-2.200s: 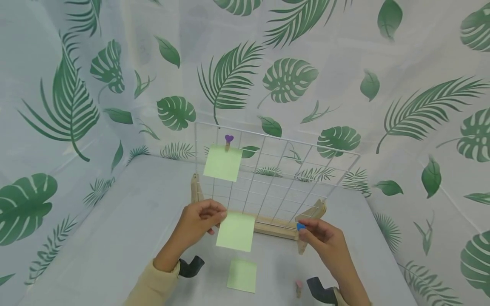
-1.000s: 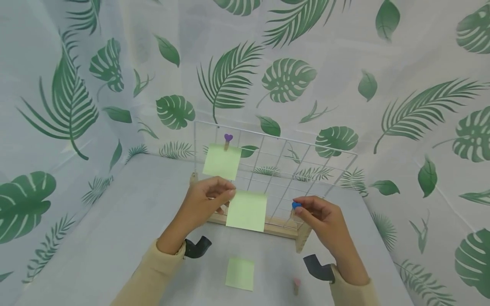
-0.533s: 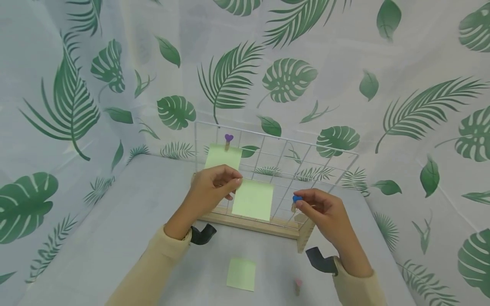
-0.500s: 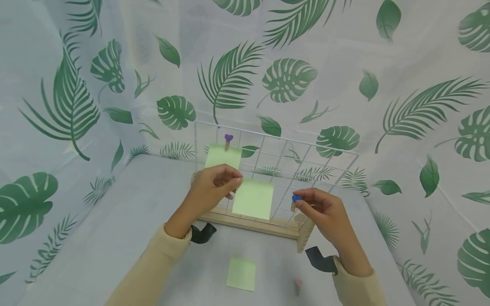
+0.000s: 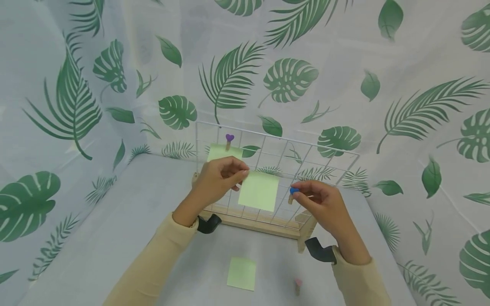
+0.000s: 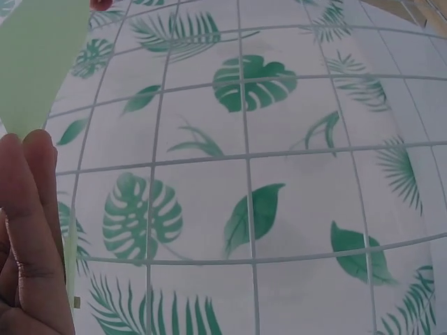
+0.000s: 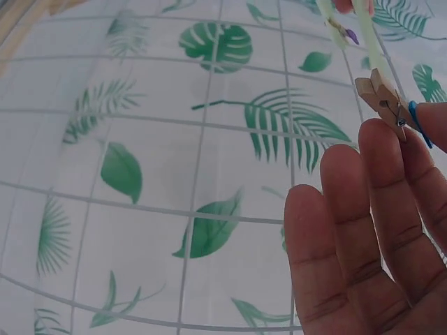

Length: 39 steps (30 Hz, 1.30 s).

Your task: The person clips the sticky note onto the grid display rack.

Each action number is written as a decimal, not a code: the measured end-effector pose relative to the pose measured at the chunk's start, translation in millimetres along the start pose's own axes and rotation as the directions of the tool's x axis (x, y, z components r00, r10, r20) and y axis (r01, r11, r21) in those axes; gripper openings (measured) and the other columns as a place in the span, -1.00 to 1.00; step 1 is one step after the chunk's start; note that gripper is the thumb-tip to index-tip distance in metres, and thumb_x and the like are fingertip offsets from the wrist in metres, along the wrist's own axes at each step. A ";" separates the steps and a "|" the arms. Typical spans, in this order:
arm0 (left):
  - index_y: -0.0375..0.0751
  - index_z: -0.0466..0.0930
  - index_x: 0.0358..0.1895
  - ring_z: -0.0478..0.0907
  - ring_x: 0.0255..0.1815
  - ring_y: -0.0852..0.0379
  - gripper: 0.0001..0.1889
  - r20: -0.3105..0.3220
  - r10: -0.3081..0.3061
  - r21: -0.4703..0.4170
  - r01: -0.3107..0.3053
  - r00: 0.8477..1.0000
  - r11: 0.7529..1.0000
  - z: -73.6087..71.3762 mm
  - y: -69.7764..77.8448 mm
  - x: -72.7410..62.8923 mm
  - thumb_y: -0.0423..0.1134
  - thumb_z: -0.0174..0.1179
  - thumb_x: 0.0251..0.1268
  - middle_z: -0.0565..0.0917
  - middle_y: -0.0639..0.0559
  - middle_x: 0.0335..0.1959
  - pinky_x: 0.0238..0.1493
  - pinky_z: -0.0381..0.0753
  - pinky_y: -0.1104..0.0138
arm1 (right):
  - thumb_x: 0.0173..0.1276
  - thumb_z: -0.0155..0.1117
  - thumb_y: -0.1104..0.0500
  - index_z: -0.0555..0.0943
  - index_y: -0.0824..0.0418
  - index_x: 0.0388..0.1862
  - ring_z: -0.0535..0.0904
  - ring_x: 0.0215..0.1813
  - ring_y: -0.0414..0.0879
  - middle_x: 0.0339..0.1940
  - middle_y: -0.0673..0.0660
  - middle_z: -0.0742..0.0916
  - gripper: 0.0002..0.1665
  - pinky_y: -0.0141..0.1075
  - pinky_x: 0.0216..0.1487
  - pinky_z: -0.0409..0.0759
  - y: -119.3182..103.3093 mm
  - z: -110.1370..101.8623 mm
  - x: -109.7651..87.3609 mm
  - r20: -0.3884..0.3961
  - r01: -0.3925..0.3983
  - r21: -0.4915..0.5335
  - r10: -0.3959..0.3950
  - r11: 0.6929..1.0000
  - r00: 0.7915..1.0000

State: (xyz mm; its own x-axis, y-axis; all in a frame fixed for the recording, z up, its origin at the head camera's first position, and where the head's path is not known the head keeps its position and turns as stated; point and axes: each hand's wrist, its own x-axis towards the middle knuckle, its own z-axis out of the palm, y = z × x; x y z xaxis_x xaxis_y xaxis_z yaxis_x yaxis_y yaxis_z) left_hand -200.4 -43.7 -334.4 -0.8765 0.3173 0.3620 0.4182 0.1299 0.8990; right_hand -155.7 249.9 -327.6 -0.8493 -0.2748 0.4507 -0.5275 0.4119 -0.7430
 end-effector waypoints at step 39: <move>-0.32 0.78 0.01 0.76 -0.35 -0.04 -0.84 -0.184 0.078 0.004 -0.079 0.980 0.997 21.4 -9.8 32.0 -0.29 0.35 0.57 0.80 -0.12 -0.28 -0.34 0.81 0.29 | 0.47 0.37 0.43 0.75 0.44 -0.04 0.72 -0.29 -0.29 -0.15 0.35 0.83 -0.86 -0.47 -0.26 0.73 -16.7 -1.0 51.0 -0.065 -0.001 -0.105 -0.006 0.995 0.998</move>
State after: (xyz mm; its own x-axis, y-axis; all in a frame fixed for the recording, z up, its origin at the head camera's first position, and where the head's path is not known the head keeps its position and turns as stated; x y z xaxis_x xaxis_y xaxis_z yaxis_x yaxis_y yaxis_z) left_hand -227.4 -14.7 -336.9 -0.8699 0.1483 0.4704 0.4870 0.1079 0.8667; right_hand -190.2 229.9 -291.7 -0.8455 -0.2202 0.4864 -0.5259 0.5008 -0.6875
